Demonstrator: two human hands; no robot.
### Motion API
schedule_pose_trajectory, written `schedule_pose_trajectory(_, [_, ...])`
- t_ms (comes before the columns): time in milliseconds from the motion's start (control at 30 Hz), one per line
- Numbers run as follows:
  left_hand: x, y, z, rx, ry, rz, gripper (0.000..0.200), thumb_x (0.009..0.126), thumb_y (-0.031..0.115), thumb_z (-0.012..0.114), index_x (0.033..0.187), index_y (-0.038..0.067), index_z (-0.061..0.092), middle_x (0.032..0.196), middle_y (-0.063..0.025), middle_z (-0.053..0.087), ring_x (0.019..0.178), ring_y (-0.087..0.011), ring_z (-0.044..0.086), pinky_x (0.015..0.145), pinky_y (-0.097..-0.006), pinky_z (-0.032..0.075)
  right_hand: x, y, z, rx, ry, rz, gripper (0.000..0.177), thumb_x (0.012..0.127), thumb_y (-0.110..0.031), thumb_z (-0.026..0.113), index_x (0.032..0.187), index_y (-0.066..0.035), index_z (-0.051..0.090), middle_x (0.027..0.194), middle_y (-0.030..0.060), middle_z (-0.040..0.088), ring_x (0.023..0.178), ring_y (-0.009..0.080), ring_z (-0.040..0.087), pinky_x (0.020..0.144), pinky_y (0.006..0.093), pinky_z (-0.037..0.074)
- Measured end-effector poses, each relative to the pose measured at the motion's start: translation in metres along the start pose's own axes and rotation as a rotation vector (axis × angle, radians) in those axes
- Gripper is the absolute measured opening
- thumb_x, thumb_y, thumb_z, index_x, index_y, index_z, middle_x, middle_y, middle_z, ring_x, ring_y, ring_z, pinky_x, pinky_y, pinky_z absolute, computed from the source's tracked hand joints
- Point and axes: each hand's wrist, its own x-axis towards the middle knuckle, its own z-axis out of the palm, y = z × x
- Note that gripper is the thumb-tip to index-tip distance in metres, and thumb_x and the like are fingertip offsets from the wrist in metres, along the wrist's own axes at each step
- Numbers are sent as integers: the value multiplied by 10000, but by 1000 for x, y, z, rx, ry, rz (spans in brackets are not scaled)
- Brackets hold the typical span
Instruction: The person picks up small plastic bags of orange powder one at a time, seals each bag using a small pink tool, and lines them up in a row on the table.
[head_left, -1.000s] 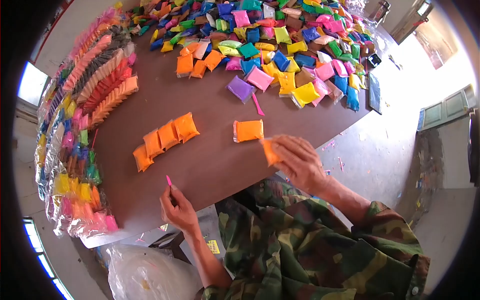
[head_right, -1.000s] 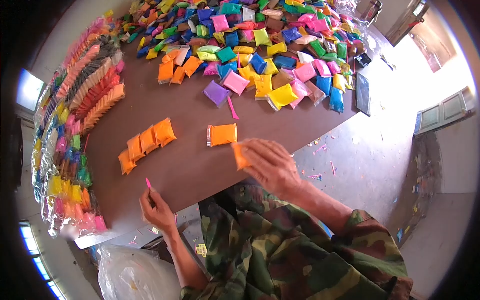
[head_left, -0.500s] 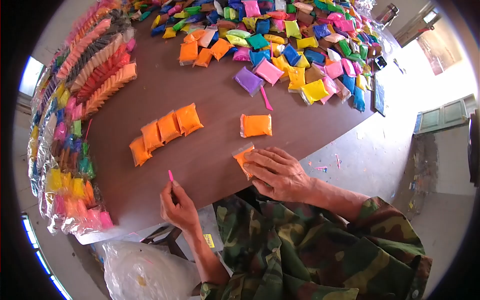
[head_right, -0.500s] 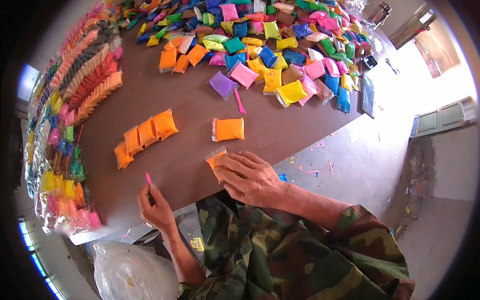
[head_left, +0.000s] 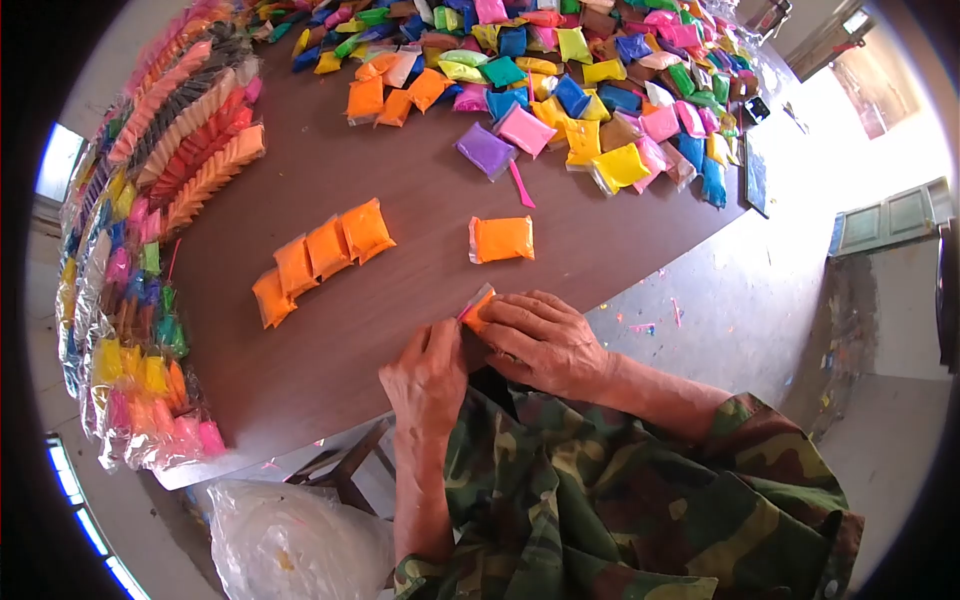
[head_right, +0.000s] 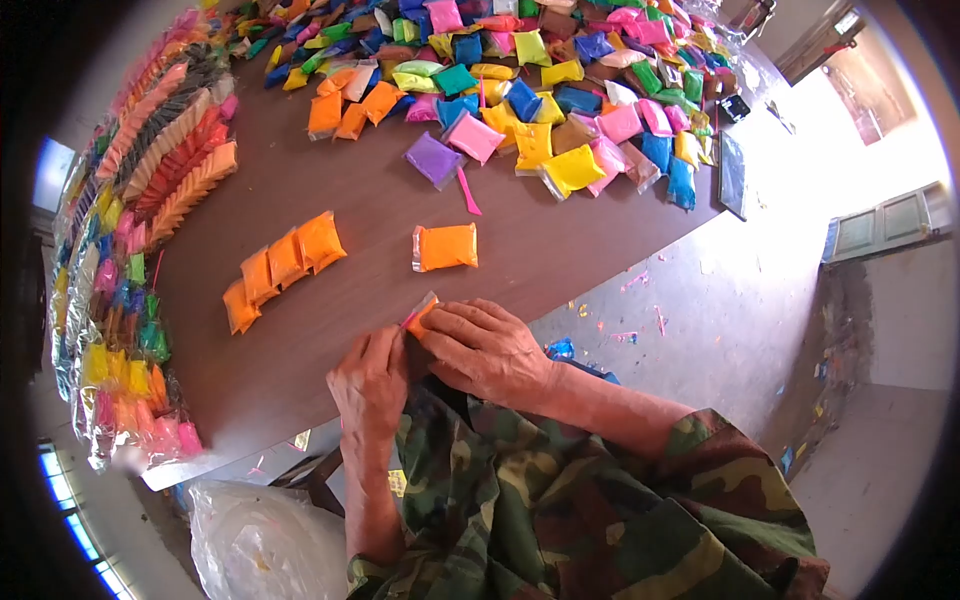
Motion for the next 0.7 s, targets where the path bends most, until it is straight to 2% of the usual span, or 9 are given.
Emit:
schedule_pose_trajectory(133, [12,-2,-1,124,-85,38,42,1007,114,772,1038,94,753,906,-127,743,780,-377,739,657,-460,581,0,5,3,55,44,-3,452,862,-174,887,1257,-83,687,1395,123,695,1292,313,695,1100,468,559])
schedule_pose_trajectory(333, [30,8,-5,-120,4,35,75,1030,126,745,1003,60,725,902,-131,731,782,-377,731,662,-461,573,-3,10,7,127,119,2,418,858,-125,869,1237,-92,695,1365,110,703,1239,314,708,1071,458,569])
schedule_pose_trajectory(533, [47,2,0,65,-173,141,48,1025,101,744,1037,54,746,929,-119,740,805,-364,742,689,-458,586,-3,12,5,135,116,-24,432,835,-134,878,1227,-97,702,1346,106,703,1212,316,706,1036,448,571])
schedule_pose_trajectory(633, [51,1,5,118,-133,143,68,1026,119,745,1056,57,741,931,-119,737,812,-362,743,694,-457,587,-3,12,3,154,104,-26,433,826,-144,881,1219,-96,706,1353,109,696,1214,320,698,1033,453,565])
schedule_pose_trajectory(700, [46,7,2,44,-104,146,73,1029,130,741,1048,60,731,941,-125,738,818,-361,744,693,-464,583,-4,13,-1,176,100,-23,434,823,-145,879,1218,-92,707,1359,111,691,1216,323,693,1036,456,559])
